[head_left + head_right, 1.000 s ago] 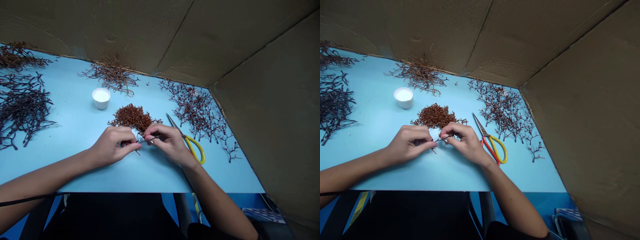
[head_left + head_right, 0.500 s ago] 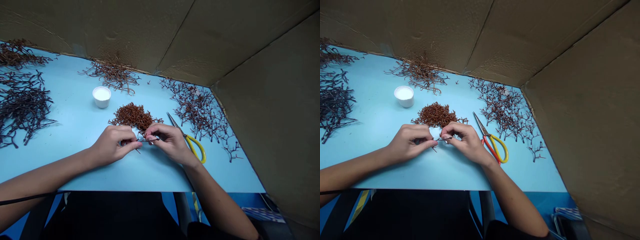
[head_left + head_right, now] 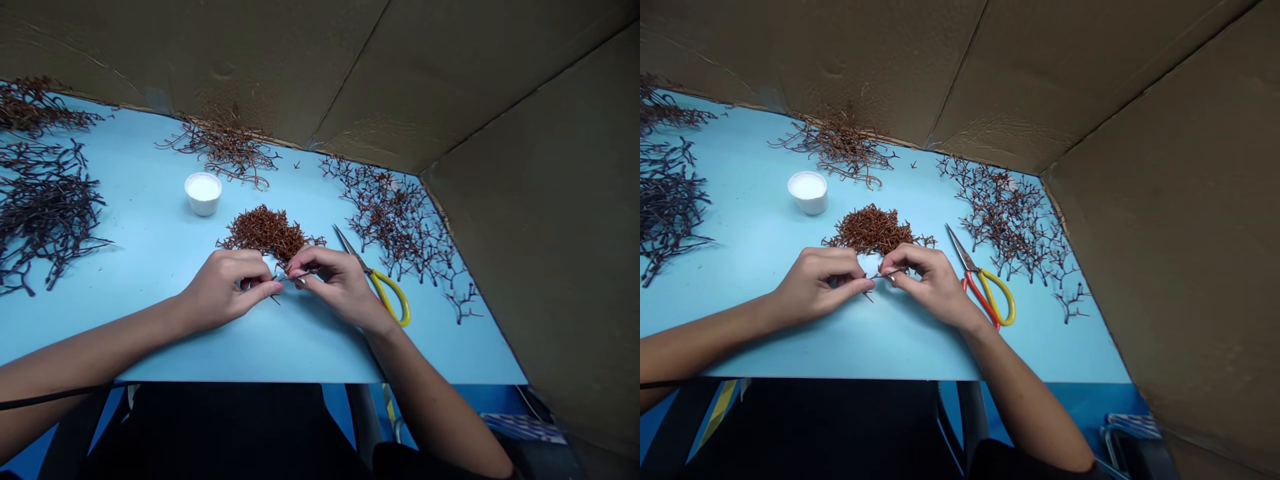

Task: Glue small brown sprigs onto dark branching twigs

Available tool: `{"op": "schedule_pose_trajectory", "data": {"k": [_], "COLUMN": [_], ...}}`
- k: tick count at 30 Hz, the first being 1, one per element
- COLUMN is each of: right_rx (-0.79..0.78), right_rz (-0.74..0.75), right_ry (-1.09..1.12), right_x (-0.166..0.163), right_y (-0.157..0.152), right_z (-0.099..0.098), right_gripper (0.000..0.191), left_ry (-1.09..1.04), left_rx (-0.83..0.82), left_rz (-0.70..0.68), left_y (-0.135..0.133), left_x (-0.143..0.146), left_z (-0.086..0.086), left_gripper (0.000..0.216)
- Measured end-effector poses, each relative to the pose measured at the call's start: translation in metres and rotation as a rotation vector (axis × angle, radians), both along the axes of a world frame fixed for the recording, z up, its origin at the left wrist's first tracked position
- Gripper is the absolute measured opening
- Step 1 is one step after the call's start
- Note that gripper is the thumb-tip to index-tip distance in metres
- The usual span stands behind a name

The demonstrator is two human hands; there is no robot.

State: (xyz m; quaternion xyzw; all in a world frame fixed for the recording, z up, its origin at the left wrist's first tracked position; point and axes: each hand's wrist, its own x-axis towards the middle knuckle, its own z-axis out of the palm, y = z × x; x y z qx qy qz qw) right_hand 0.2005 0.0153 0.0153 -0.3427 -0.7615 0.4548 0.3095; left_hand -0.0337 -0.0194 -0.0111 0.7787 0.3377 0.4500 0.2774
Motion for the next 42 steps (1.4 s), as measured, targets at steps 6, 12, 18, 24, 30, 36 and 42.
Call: {"op": "schedule_pose_trajectory", "data": {"k": [6,12,18,24,30,36,42], "right_rx": [0.208,0.208,0.323,0.348,0.176,-0.248,-0.410], "right_rz": [-0.118,0.131,0.192,0.142,-0.083,-0.161,-0.237], "right_ry": [-0.189,-0.485,-0.621,-0.501,-0.163,0.328,0.414], "right_x": [0.029,0.047,0.035,0.040,0.043,0.010,-0.015], "right_y": [0.017,0.025,0.018,0.021,0.018,-0.004,-0.016], "right_z": [0.014,0.018,0.000,0.004,0.019,0.013,-0.001], "right_gripper": [0.013,0.010,0.013,0.016,0.008,0.017,0.025], "left_ry": [-0.012,-0.003,0.006,0.013,0.024,0.099,0.119], "left_rx": [-0.011,-0.041,-0.060,-0.038,0.126,0.329,0.400], "left_rz": [0.065,0.054,0.045,0.052,0.099,0.156,0.209], "left_y": [0.004,0.007,0.007,0.006,0.005,0.004,0.002], "left_x": [-0.003,-0.004,-0.004,-0.004,-0.005,-0.008,-0.009], "left_z": [-0.002,-0.003,-0.003,-0.003,-0.001,0.005,0.009], "left_gripper": [0.020,0.017,0.016,0.017,0.012,0.012,0.014]}}
